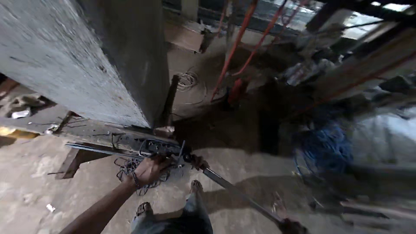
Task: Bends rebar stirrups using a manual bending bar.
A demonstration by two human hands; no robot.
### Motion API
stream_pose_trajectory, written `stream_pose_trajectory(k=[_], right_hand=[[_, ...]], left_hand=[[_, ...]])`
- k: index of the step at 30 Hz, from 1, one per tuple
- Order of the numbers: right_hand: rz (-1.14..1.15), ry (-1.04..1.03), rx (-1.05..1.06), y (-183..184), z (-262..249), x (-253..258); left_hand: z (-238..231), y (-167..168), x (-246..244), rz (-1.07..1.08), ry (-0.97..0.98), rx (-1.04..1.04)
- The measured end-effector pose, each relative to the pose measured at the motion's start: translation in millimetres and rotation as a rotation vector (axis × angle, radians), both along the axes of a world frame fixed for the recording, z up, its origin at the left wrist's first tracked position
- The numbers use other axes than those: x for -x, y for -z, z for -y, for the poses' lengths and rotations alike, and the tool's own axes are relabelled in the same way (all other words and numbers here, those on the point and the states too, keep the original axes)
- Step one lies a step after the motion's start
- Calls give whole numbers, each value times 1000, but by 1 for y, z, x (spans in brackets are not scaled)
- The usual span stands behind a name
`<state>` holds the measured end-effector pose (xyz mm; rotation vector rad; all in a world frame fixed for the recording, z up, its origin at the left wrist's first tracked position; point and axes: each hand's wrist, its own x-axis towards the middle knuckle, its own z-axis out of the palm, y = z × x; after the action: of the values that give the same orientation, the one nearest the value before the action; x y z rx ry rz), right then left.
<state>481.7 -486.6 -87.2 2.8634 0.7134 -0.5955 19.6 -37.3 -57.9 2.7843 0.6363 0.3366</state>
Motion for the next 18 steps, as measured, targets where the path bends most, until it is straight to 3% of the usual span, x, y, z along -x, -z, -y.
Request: stream_pose_trajectory(k=[3,5,8,10,12,16,18], right_hand=[[-26,52,-346,-23,-119,-115],[146,-189,-339,-42,-210,-167],[240,-347,-316,-86,-339,-169],[119,-336,-445,-98,-391,-125],[-154,-365,-574,-99,-410,-47],[-849,-342,-483,-87,-381,146],[-989,-254,-468,-79,-372,217]], left_hand=[[-8,10,5,93,97,-252],[-9,19,10,126,135,-350],[-10,22,9,155,148,-390],[-9,17,13,114,133,-361],[-10,15,21,99,69,-323],[-8,31,32,100,-41,-232],[-6,42,34,103,-61,-195]])
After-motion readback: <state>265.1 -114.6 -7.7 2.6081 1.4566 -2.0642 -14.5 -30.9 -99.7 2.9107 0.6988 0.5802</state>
